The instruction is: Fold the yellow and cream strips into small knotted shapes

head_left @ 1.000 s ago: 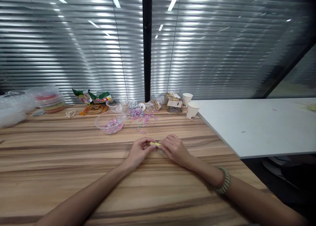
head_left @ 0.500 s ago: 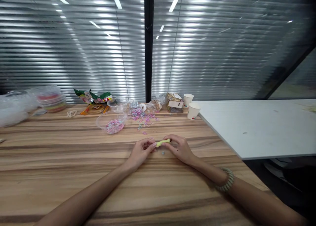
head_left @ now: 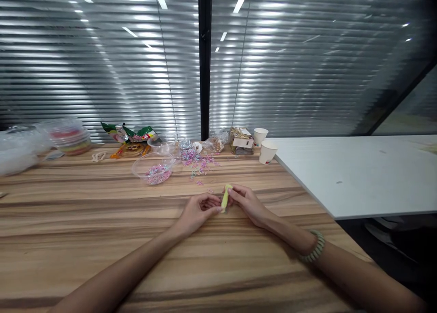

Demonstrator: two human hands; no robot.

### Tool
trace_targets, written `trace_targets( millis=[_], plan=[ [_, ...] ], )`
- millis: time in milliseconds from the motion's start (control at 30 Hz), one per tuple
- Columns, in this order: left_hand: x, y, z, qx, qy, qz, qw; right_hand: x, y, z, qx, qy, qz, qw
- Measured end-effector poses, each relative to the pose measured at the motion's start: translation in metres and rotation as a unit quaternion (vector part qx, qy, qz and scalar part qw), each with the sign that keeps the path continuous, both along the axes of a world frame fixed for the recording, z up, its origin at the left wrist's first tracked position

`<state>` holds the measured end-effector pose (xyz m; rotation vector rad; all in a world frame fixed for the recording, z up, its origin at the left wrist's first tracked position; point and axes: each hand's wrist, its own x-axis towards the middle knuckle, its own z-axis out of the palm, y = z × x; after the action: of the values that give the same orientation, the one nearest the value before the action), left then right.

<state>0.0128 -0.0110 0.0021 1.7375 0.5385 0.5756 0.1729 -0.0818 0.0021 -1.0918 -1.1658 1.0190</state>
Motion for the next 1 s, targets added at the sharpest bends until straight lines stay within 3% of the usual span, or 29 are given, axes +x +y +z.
trace_targets(
  millis=[167, 333, 1000],
  plan=[
    [-0.0010, -0.0035, 0.0030, 0.147, 0.039, -0.026, 0.988, 0.0038, 0.0043, -0.0043, 0.002, -0.018, -0.063, 0.998],
    [-0.0003, -0.0067, 0.0036, 0.243, 0.067, -0.052, 0.966, 0.0039, 0.0038, -0.0032, 0.005, -0.028, -0.055, 0.998],
    [-0.0005, -0.0083, 0.0069, 0.248, 0.047, -0.080, 0.964, 0.0013, 0.0021, -0.0050, 0.006, -0.133, 0.000, 0.991]
  ],
)
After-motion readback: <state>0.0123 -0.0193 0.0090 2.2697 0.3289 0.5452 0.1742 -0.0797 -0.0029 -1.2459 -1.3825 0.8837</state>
